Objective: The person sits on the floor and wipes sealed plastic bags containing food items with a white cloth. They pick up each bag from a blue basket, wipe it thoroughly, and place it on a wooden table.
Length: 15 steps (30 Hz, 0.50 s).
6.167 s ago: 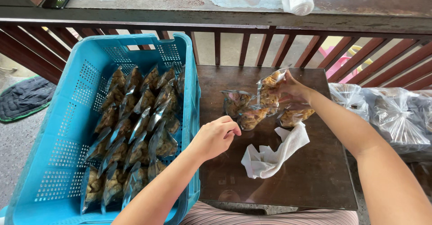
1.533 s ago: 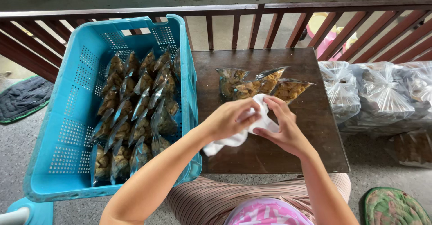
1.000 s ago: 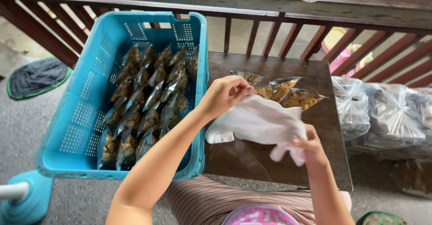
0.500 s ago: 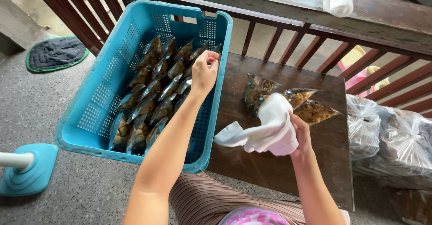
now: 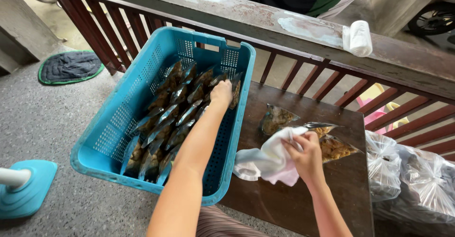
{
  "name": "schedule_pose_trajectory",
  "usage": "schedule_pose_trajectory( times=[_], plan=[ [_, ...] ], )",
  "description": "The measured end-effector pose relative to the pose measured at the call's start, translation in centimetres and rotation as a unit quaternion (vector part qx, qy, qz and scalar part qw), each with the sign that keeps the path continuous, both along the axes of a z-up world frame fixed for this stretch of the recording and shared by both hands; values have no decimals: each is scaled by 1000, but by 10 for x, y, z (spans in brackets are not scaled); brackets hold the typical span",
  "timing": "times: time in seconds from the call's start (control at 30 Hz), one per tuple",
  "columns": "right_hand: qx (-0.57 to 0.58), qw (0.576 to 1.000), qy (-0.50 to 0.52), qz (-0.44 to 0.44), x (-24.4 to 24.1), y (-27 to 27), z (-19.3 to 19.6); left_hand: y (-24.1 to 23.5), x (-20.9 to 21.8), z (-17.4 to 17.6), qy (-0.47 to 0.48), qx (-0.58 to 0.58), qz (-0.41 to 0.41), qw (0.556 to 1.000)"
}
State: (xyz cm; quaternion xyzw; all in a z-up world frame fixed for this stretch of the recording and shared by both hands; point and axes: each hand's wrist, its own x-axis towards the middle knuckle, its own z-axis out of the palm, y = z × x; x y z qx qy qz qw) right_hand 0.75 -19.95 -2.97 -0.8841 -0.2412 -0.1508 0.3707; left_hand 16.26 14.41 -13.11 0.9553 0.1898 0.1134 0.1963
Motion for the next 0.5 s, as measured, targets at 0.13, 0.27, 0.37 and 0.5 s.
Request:
schedule_pose_trajectory(
  times=[0.13,0.27,0.37,0.5],
  plan=[
    [8,994,98,-41,-15,-33,-20,-7,11,-19,16,132,-59,989],
    [176,906,386,5,-12,-58,-35,-13,11,-12,-8,185,-74,980],
    [346,805,468,120,-15,-75,-36,-4,-5,23,-117,215,-44,969],
    [439,736,462,229,-23,-95,-26,0,-49,112,-227,224,-92,943]
  ],
)
